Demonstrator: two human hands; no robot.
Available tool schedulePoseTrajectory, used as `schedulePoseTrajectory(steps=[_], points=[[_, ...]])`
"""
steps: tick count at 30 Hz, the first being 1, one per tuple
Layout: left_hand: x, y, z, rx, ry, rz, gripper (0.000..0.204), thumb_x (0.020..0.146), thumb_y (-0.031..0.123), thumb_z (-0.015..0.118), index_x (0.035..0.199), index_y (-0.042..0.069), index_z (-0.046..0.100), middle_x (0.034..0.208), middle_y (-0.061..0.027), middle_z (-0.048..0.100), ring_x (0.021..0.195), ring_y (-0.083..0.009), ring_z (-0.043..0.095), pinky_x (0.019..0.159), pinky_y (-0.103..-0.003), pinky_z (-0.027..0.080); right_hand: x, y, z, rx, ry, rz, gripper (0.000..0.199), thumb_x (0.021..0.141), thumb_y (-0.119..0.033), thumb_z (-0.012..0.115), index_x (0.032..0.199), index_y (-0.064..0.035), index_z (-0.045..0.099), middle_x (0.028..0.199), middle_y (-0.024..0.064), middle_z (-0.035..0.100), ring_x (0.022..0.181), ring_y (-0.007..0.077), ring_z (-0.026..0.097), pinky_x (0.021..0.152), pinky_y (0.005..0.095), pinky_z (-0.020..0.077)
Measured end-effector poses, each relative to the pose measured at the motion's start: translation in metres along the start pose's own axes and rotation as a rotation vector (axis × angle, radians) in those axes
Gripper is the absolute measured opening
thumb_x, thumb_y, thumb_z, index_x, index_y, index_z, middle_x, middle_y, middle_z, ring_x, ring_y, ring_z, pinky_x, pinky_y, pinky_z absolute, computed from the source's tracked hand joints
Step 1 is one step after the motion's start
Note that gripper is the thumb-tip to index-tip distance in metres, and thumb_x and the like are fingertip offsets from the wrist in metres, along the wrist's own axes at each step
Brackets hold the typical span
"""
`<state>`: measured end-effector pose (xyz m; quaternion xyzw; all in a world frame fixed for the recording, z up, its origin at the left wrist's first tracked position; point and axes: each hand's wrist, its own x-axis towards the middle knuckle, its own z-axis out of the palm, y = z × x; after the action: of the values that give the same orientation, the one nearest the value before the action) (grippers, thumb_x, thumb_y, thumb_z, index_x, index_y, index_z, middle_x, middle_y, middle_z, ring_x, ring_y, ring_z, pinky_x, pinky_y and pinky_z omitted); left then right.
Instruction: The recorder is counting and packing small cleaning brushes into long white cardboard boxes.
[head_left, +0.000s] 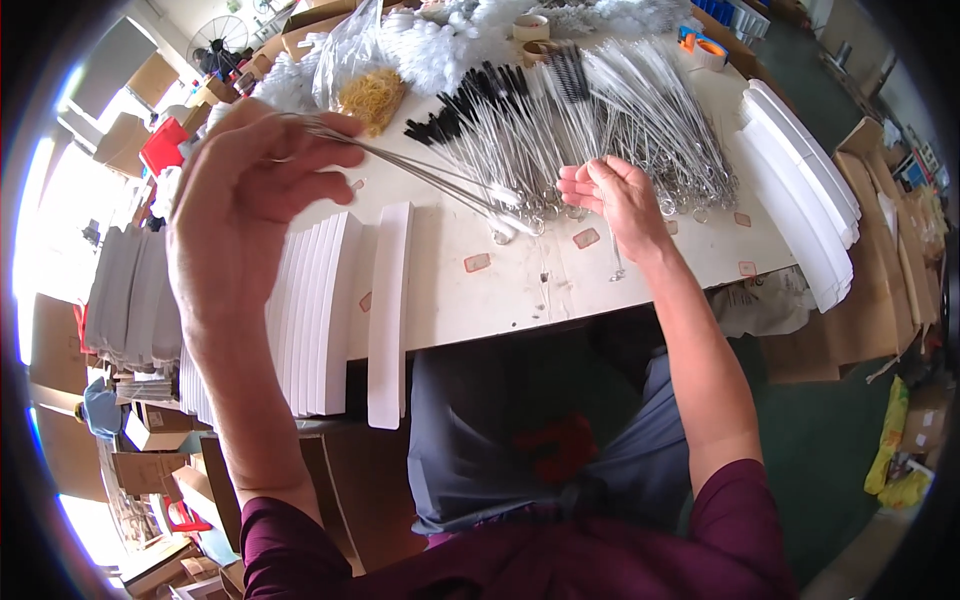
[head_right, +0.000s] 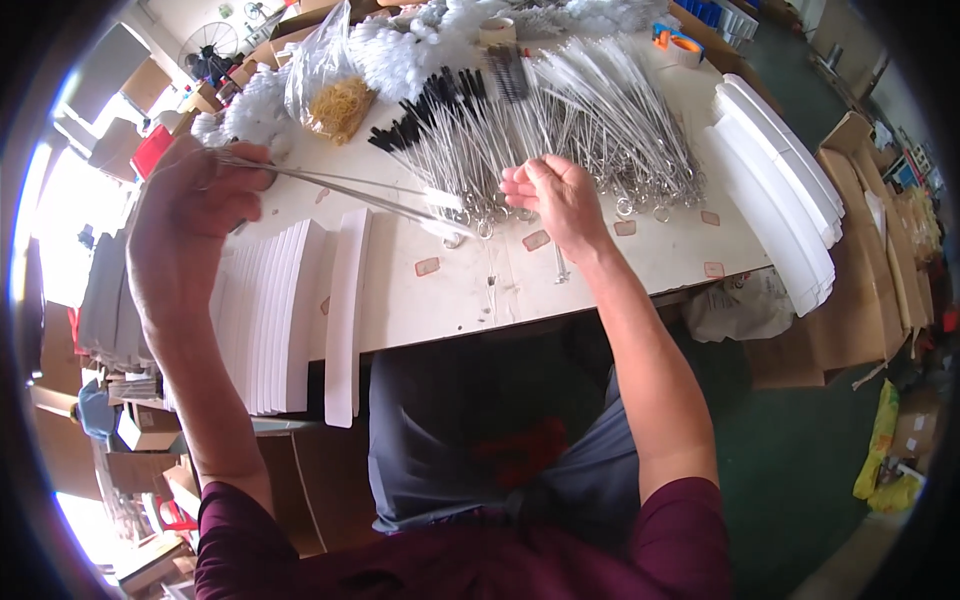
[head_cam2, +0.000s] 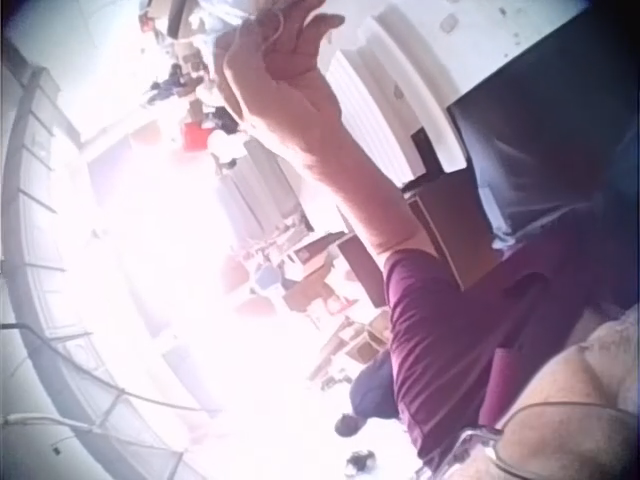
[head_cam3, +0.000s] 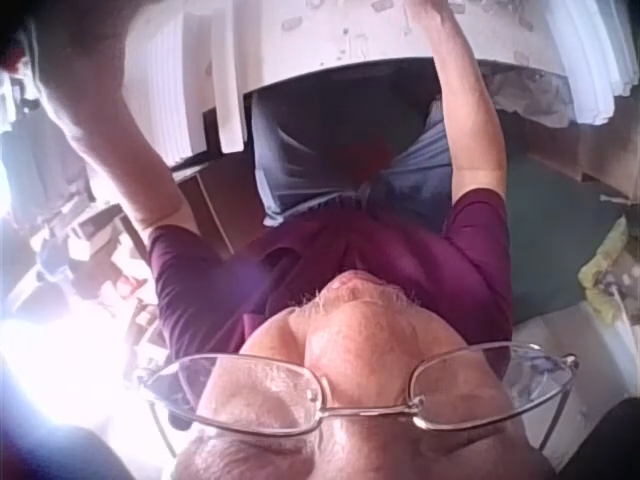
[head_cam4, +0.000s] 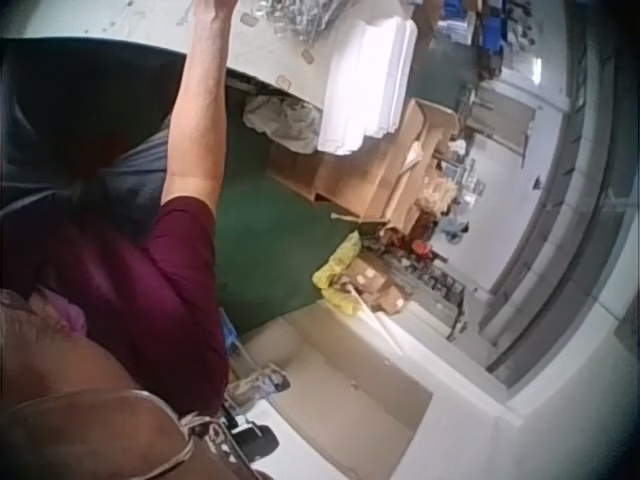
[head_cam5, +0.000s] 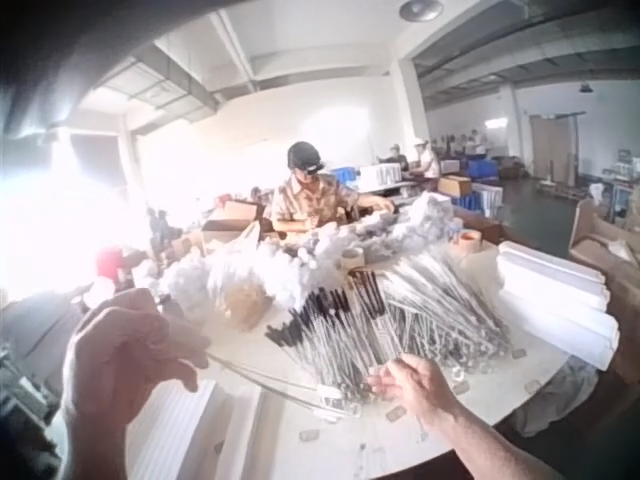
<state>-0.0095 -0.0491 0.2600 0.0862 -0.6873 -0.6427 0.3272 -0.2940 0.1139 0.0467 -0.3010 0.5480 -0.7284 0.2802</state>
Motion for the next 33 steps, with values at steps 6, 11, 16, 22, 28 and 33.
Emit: schedulePoseTrajectory(steps=[6, 11, 16, 22, 28, 33], points=[[-0.004, -0.040, 0.029, -0.207, -0.148, -0.238, 0.018, 0.102, 0.012, 0.047, 0.097, -0.003, 0.056, 0.108, -0.0326, 0.070, 0.091, -0.0350, 0.075, 0.074, -0.040, 0.061, -0.065, -0.045, 0.031, 0.120, -0.492, 0.250, 0.031, 0.111, -0.024, 0.047, 0.099, -0.0001, 0.061, 0.109, 0.0203, 0.073, 0.101, 0.0281, 0.074, 0.094, 0.0432, 0.0598], [-0.014, -0.076, 0.040, -0.071, -0.135, -0.349, 0.019, 0.103, 0.012, 0.049, 0.095, -0.002, 0.058, 0.105, -0.0285, 0.072, 0.088, -0.0326, 0.076, 0.069, -0.039, 0.062, -0.120, -0.038, 0.030, 0.133, -0.517, 0.437, 0.032, 0.111, -0.029, 0.048, 0.106, 0.0008, 0.060, 0.093, 0.0159, 0.073, 0.080, 0.0249, 0.075, 0.074, 0.0373, 0.0635], [-0.027, -0.113, 0.031, 0.285, -0.170, -0.373, 0.012, 0.101, 0.011, 0.061, 0.096, 0.000, 0.061, 0.087, -0.0107, 0.071, 0.076, -0.0146, 0.072, 0.063, -0.028, 0.058, -0.154, -0.018, 0.020, 0.175, -0.400, 0.478, 0.032, 0.111, -0.028, 0.048, 0.110, 0.0005, 0.063, 0.084, 0.0110, 0.071, 0.067, 0.0176, 0.071, 0.061, 0.0301, 0.0591], [-0.043, -0.142, 0.033, 0.704, -0.166, -0.166, 0.013, 0.100, 0.010, 0.061, 0.093, -0.001, 0.063, 0.081, -0.0061, 0.070, 0.071, -0.0108, 0.068, 0.064, -0.027, 0.055, -0.176, -0.011, 0.014, 0.025, -0.356, 0.474, 0.033, 0.111, -0.029, 0.050, 0.115, -0.0008, 0.067, 0.073, 0.0021, 0.064, 0.054, 0.0047, 0.053, 0.046, 0.0211, 0.0413], [-0.053, -0.160, 0.035, 0.802, -0.145, -0.114, 0.011, 0.097, 0.009, 0.066, 0.092, -0.001, 0.064, 0.074, -0.0096, 0.070, 0.067, -0.0139, 0.068, 0.064, -0.031, 0.054, -0.192, -0.004, 0.012, -0.011, -0.330, 0.487, 0.035, 0.111, -0.032, 0.051, 0.118, -0.0026, 0.069, 0.070, -0.0022, 0.057, 0.055, 0.0029, 0.046, 0.048, 0.0202, 0.0382], [-0.061, -0.167, 0.040, 1.046, -0.159, 0.270, 0.007, 0.096, 0.008, 0.068, 0.093, 0.003, 0.064, 0.072, -0.0143, 0.066, 0.065, -0.0316, 0.068, 0.060, -0.038, 0.054, -0.197, -0.001, 0.014, -0.106, -0.314, 0.450, 0.040, 0.112, -0.036, 0.048, 0.120, -0.0023, 0.067, 0.067, -0.0044, 0.047, 0.053, 0.0023, 0.039, 0.046, 0.0199, 0.0342]])
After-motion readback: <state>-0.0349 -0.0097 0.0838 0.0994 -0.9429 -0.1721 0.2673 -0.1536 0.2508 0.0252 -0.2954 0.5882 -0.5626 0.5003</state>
